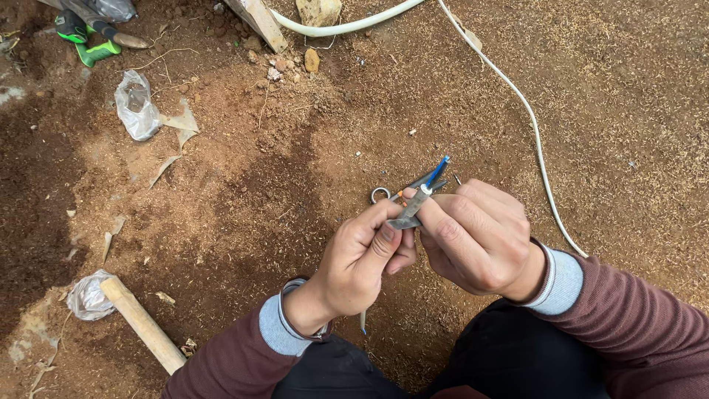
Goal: The person strips insulation from electrical wires using wire strippers, applies tape to the ends, and connects the wires to a black lamp socket using a screwdriver.
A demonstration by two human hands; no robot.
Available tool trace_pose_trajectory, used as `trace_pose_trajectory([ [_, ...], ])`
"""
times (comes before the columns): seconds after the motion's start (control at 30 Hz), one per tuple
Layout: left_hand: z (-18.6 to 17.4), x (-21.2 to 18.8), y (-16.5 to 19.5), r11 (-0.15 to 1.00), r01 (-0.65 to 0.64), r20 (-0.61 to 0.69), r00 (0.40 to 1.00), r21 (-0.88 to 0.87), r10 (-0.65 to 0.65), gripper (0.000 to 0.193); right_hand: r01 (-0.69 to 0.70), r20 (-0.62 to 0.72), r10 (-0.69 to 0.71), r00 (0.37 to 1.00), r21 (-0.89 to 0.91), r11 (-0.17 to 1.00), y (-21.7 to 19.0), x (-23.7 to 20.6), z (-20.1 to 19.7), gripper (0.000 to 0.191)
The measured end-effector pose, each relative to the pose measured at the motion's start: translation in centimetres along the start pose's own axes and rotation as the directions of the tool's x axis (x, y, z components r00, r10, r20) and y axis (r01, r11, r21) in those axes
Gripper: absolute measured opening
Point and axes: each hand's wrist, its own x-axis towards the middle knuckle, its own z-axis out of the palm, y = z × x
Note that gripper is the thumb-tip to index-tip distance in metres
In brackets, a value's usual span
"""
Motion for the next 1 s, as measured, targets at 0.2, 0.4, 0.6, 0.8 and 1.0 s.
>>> trace_pose_trajectory([
  [0.2, -0.5, 0.6, 0.2, 0.991, 0.056, 0.043, 0.997, 0.121, -0.062, 0.034, -0.045, 0.028, 0.046, 0.999, -0.028, 0.999, 0.2, -0.2, 0.4, 0.025],
  [0.4, 0.9, 1.1, 0.4, 0.963, -0.024, -0.093, 0.994, 0.268, 0.05, 0.022, -0.112, 0.049, 0.117, 0.992, -0.102, 0.988, 0.4, -0.3, 1.0, 0.028],
  [0.6, 1.0, 1.5, 0.1, 0.971, -0.058, -0.112, 0.99, 0.232, 0.086, 0.027, -0.13, 0.03, 0.132, 0.991, -0.052, 0.99, 0.2, -0.1, 0.7, 0.035],
  [0.8, 0.7, 0.8, -0.1, 0.982, -0.038, -0.095, 0.994, 0.182, 0.056, 0.033, -0.129, 0.029, 0.13, 0.991, -0.035, 0.991, -0.3, -0.1, 0.2, 0.034],
  [1.0, 0.1, 0.9, -0.2, 1.0, -0.023, -0.024, 0.999, 0.001, 0.023, 0.034, -0.124, 0.053, 0.123, 0.991, 0.0, 0.992, -0.2, -0.1, -0.4, 0.036],
])
